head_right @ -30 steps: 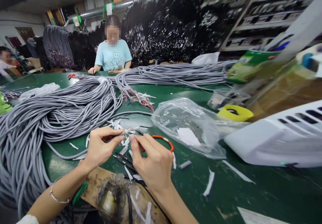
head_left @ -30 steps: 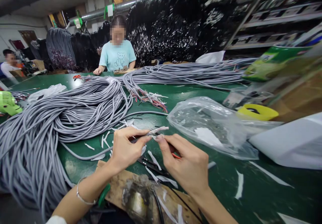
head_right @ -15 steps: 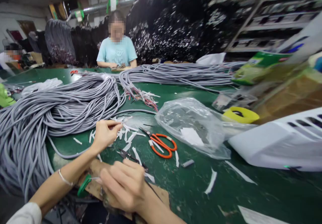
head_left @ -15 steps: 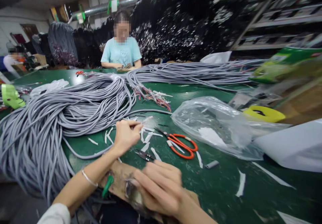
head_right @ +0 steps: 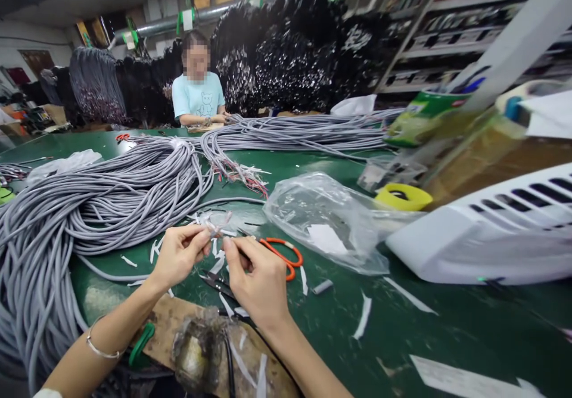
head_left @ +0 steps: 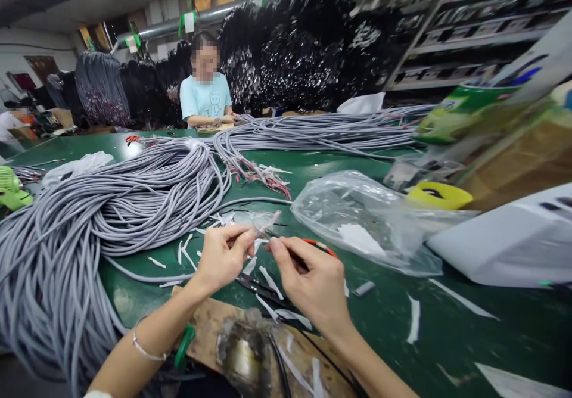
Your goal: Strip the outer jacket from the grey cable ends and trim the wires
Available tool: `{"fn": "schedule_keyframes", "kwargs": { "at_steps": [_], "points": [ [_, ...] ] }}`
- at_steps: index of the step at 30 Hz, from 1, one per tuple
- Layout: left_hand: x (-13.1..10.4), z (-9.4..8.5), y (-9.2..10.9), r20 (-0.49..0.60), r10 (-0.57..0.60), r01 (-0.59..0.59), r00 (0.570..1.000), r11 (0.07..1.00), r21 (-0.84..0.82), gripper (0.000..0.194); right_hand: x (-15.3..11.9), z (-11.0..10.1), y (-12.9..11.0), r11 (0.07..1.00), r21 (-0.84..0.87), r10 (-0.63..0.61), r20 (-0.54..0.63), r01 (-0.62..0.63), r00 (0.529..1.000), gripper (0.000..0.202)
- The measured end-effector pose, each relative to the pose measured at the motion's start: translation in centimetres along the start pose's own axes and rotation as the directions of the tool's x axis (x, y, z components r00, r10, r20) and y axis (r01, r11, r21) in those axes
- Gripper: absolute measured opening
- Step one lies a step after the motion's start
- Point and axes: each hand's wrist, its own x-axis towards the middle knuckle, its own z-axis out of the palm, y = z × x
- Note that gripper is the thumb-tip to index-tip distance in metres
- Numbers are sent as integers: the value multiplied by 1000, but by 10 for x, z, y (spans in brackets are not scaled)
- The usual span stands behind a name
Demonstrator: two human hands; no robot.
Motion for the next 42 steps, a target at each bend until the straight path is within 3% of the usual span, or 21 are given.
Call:
{"fn": "schedule_keyframes", "kwargs": {
  "at_steps": [8,13,16,19,22,27,31,32,34,36,38,42],
  "points": [
    [-1,3,-1,-30,-36,33,999,996,-87,30,0,0,0,994,83,69,-4,-68,998,29],
    [-4,7,-3,58,-91,97,994,988,-117,33,2,-1,-1,945,272,163,87,-181,983,31],
    [-5,7,-4,-29,83,-80,996,991,104,24,3,-1,-1,955,248,145,85,-162,986,30],
    [-6,8,-3,-79,385,-329,919,864,381,15,2,-1,-1,998,51,29,-17,-28,999,27],
    [-10,10,-2,-74,489,-396,869,778,488,17,-1,-1,1,967,-169,-214,-125,191,969,19],
    [-8,9,-5,-93,409,-293,908,777,558,21,-10,-2,-8,880,-240,-450,-151,409,880,9],
    [6,-4,-14,-203,161,-25,966,836,548,16,-21,1,-20,755,17,-654,-44,655,755,14],
    [8,-6,-15,-214,125,4,969,856,517,15,-21,2,-19,759,34,-645,-96,650,758,16],
    [9,-8,-13,-180,130,-31,975,882,471,16,-15,2,-10,908,-79,-416,-64,411,907,16],
    [6,-7,-9,-117,185,-111,976,880,463,20,-6,-1,2,950,-227,-236,-66,216,969,18],
    [2,-5,-4,-65,233,-176,970,865,469,23,2,-4,12,936,-326,-169,-78,135,983,24],
    [-2,-4,1,-19,269,-231,963,858,459,25,7,-8,15,929,-329,-201,-70,167,977,25]
  ]
}}
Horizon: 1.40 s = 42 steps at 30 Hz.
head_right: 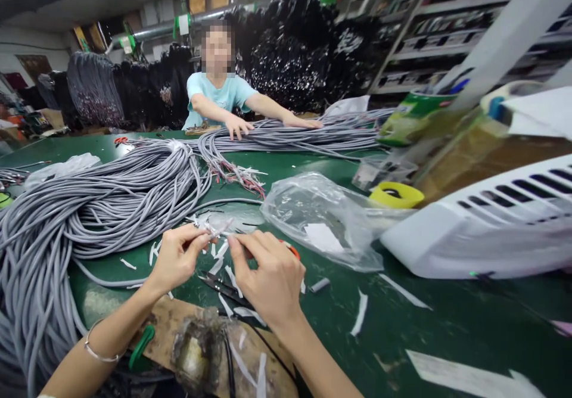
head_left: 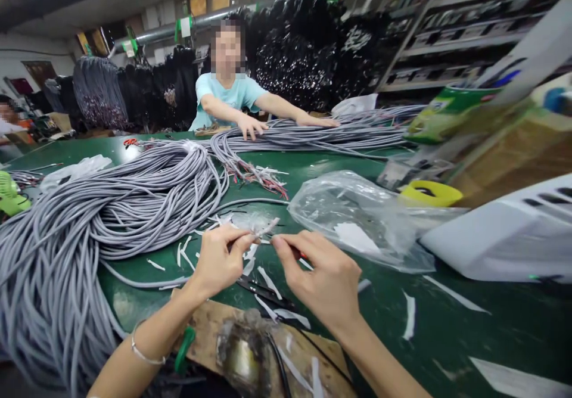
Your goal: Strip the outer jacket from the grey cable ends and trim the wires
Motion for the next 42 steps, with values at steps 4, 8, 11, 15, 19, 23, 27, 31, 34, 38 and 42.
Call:
{"fn": "schedule_keyframes", "kwargs": {
  "at_steps": [4,8,11,15,19,23,27,31,34,38,42],
  "points": [
    [0,-1,0,4,-5,5,1000,1000,-14,25,0,-4,-5,999,41,-22,3,22,1000,25],
    [0,-1,1,10,-11,11,1000,1000,-30,24,0,-4,-5,998,49,-27,-16,28,1000,23],
    [-1,-1,2,29,-9,10,1000,999,-53,24,-1,-2,-6,993,97,-69,3,69,998,22],
    [1,-1,0,128,-78,103,989,974,-200,27,0,-1,-9,964,265,-27,87,3,996,25],
    [3,-2,-3,234,-152,226,960,915,-335,29,3,-6,-9,928,362,40,132,-85,991,27],
    [2,-1,-2,181,-181,231,967,919,-319,29,3,-10,-5,974,227,12,11,-15,1000,21],
    [1,0,0,114,-216,242,970,915,-323,26,2,-10,-3,992,108,-55,-28,58,998,19],
    [-1,1,1,70,-215,226,974,918,-327,23,2,-9,-3,991,71,-111,-18,112,994,21],
    [-1,0,1,53,-161,169,986,952,-254,20,2,-9,-2,990,78,-117,4,116,993,23],
    [-1,-2,2,23,53,-52,998,998,-30,19,2,-9,0,993,84,-88,36,85,995,25],
    [-3,-2,1,-11,217,-216,976,972,94,20,2,-8,1,987,154,-53,66,43,996,25]
  ]
}}
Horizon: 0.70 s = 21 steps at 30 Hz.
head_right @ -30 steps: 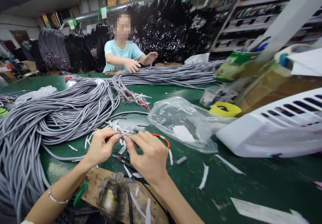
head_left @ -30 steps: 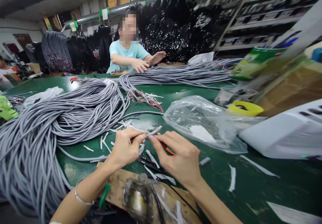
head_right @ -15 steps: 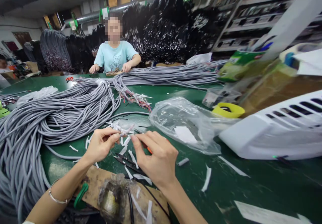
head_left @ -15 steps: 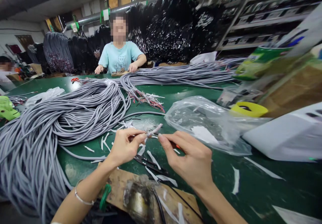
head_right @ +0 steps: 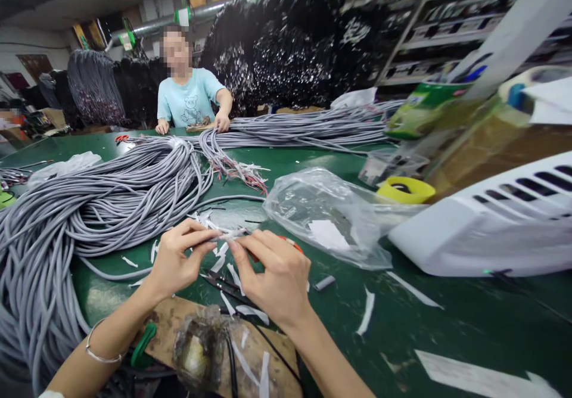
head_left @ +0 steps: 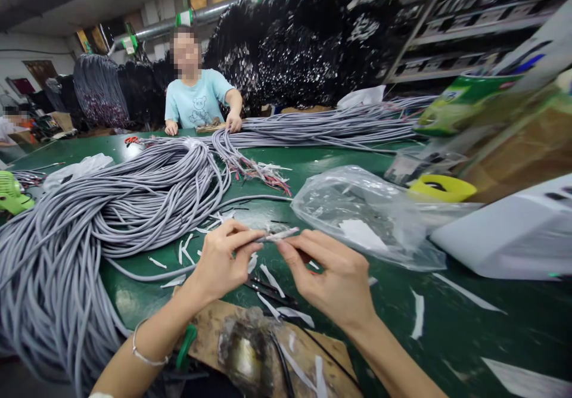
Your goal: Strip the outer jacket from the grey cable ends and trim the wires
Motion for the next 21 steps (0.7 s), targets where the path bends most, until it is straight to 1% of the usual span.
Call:
{"fn": "schedule_keyframes", "kwargs": {
  "at_steps": [4,6,7,9,10,11,12,13,14,15,16,17,18,19,21],
  "points": [
    [-2,1,2,59,26,-24,998,999,-32,21,2,0,-3,970,218,80,118,-104,990,32],
    [-2,2,1,81,-3,8,997,999,-54,20,3,-3,-9,947,291,102,131,-137,986,33],
    [-1,3,0,77,-38,42,996,998,-49,20,3,-5,-13,940,316,97,123,-131,988,32],
    [1,6,-4,41,-155,156,987,988,-11,20,2,-9,-21,918,392,27,99,-64,995,28],
    [2,8,-7,17,-229,229,973,973,8,20,1,-11,-24,900,435,-14,76,-20,997,26],
    [3,9,-10,-5,-297,297,955,955,14,19,-1,-12,-26,884,467,-30,45,5,999,25],
    [3,11,-12,-19,-352,352,936,936,5,19,-2,-11,-27,879,478,0,17,-8,1000,23],
    [4,13,-13,-24,-384,384,923,923,-18,18,-4,-9,-26,883,465,85,-12,-70,996,22],
    [3,14,-12,-24,-395,394,918,918,-48,17,-5,-6,-24,885,434,206,-36,-170,978,20],
    [3,15,-11,-26,-392,389,920,918,-77,16,-5,-2,-22,867,402,339,-43,-294,940,18],
    [2,16,-10,-31,-383,378,923,920,-102,16,-5,3,-19,832,383,446,-32,-402,894,16],
    [1,16,-8,-34,-375,368,927,922,-120,16,-5,8,-16,794,375,515,3,-478,857,15],
    [0,16,-6,-35,-368,360,929,923,-133,16,-4,12,-13,761,377,556,44,-529,830,17],
    [-1,15,-4,-34,-358,351,933,926,-141,16,-3,15,-11,735,386,575,81,-557,814,20],
    [-3,14,-2,-20,-333,328,943,935,-135,16,-2,20,-10,700,415,596,109,-581,795,22]
  ]
}}
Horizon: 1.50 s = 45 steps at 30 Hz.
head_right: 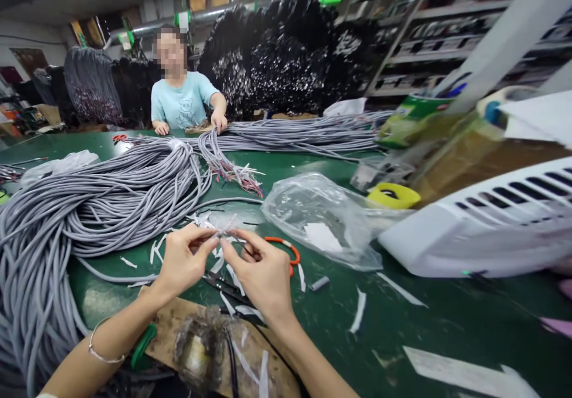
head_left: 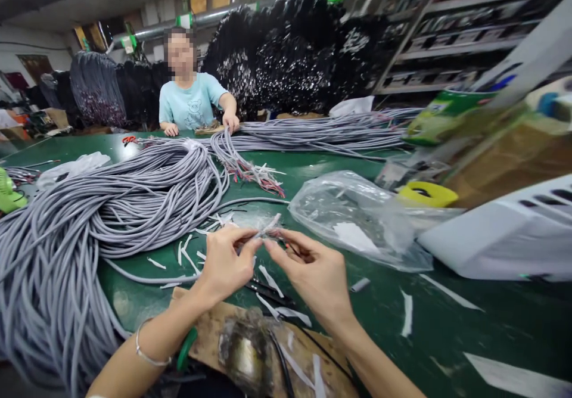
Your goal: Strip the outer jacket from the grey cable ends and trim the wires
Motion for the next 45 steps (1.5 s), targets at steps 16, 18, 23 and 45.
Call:
{"fn": "schedule_keyframes", "kwargs": {
  "at_steps": [16,18,23,45],
  "points": [
    [3,-5,5,411,-168,385,896,757,-529,46,15,-9,2,917,368,189,-61,-154,980,29],
    [2,-5,5,433,-169,405,885,738,-540,46,16,-17,1,905,402,173,-37,-144,984,32],
    [2,0,4,484,-243,489,841,725,-485,39,13,-22,-3,956,291,10,41,-21,999,22],
    [2,9,4,387,-380,542,840,553,-633,37,2,-11,-6,978,209,-25,107,2,994,20]
  ]
}}
